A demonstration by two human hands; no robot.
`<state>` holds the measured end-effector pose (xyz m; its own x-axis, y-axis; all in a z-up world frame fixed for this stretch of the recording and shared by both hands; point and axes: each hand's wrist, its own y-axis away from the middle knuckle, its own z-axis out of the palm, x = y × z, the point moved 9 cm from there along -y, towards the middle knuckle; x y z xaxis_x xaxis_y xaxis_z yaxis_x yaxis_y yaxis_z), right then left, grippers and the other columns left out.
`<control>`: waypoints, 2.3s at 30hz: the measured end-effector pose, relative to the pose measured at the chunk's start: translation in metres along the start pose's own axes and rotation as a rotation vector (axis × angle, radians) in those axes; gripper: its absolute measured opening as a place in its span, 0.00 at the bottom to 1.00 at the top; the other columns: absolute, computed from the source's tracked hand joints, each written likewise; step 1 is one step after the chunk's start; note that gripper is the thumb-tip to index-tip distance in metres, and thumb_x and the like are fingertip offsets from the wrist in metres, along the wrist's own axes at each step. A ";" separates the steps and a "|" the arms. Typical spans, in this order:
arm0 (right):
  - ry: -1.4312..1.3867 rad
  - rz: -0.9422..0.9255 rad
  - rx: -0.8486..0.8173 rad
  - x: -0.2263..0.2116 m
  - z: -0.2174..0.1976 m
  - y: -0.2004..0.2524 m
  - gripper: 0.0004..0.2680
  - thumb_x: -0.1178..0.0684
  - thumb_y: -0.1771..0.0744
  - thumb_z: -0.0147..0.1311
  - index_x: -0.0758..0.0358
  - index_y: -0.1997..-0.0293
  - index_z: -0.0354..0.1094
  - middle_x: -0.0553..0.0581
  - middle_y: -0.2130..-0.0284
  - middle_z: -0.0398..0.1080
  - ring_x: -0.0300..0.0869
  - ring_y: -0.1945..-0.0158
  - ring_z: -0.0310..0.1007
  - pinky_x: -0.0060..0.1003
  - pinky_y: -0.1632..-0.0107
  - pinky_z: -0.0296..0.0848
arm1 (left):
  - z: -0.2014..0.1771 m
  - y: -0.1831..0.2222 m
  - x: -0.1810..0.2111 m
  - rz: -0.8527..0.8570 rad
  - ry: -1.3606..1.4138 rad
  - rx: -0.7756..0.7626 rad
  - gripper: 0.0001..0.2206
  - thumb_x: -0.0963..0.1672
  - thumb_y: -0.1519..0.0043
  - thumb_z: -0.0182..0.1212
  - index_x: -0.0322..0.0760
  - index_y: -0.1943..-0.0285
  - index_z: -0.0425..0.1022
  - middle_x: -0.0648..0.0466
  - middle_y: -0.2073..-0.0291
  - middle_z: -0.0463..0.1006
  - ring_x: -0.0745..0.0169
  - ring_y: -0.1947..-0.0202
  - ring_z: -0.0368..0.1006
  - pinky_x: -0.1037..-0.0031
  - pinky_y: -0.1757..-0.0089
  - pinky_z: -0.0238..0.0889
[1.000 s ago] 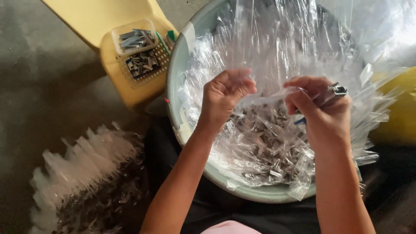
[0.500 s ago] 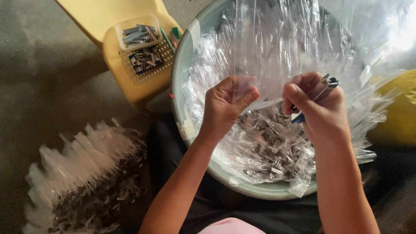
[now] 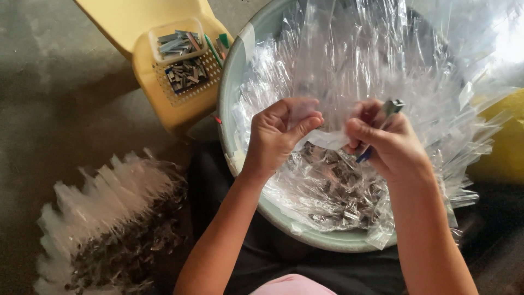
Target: A person is rapidly stapling small plastic bags and organizing them into a pile.
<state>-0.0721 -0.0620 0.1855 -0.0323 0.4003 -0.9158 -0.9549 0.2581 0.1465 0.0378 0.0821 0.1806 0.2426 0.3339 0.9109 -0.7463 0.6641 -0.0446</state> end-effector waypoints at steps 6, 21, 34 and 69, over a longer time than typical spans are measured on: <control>-0.007 -0.034 0.302 0.037 -0.031 -0.011 0.07 0.62 0.35 0.65 0.71 0.58 0.71 0.61 0.82 0.68 0.44 0.80 0.75 0.39 0.73 0.80 | 0.010 0.009 -0.004 0.009 -0.111 -0.072 0.09 0.39 0.41 0.71 0.36 0.53 0.81 0.48 0.62 0.85 0.66 0.55 0.81 0.71 0.47 0.72; 0.127 -0.055 0.183 -0.051 -0.009 -0.011 0.22 0.53 0.36 0.66 0.67 0.36 0.67 0.46 0.69 0.74 0.29 0.69 0.75 0.23 0.64 0.78 | 0.013 0.029 -0.014 -0.096 -0.388 -0.276 0.13 0.44 0.36 0.62 0.37 0.43 0.77 0.50 0.53 0.84 0.65 0.51 0.82 0.74 0.46 0.77; 0.326 -0.264 0.203 -0.088 -0.003 0.029 0.06 0.65 0.31 0.55 0.57 0.64 0.69 0.55 0.48 0.68 0.32 0.52 0.72 0.17 0.55 0.83 | -0.065 0.005 0.051 0.071 -0.192 0.041 0.27 0.56 0.32 0.49 0.33 0.37 0.72 0.45 0.39 0.76 0.52 0.34 0.70 0.61 0.32 0.58; -0.447 0.009 0.305 0.063 0.029 -0.035 0.11 0.56 0.31 0.56 0.71 0.45 0.67 0.68 0.63 0.73 0.55 0.65 0.74 0.45 0.66 0.69 | -0.006 0.020 -0.017 -0.063 -0.457 -0.031 0.20 0.53 0.28 0.43 0.36 0.64 0.71 0.49 0.81 0.74 0.61 0.73 0.72 0.66 0.66 0.69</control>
<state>-0.0320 -0.0203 0.1338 0.1522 0.7213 -0.6757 -0.8243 0.4698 0.3159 0.0224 0.0937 0.1620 -0.0162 -0.0327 0.9993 -0.7182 0.6958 0.0111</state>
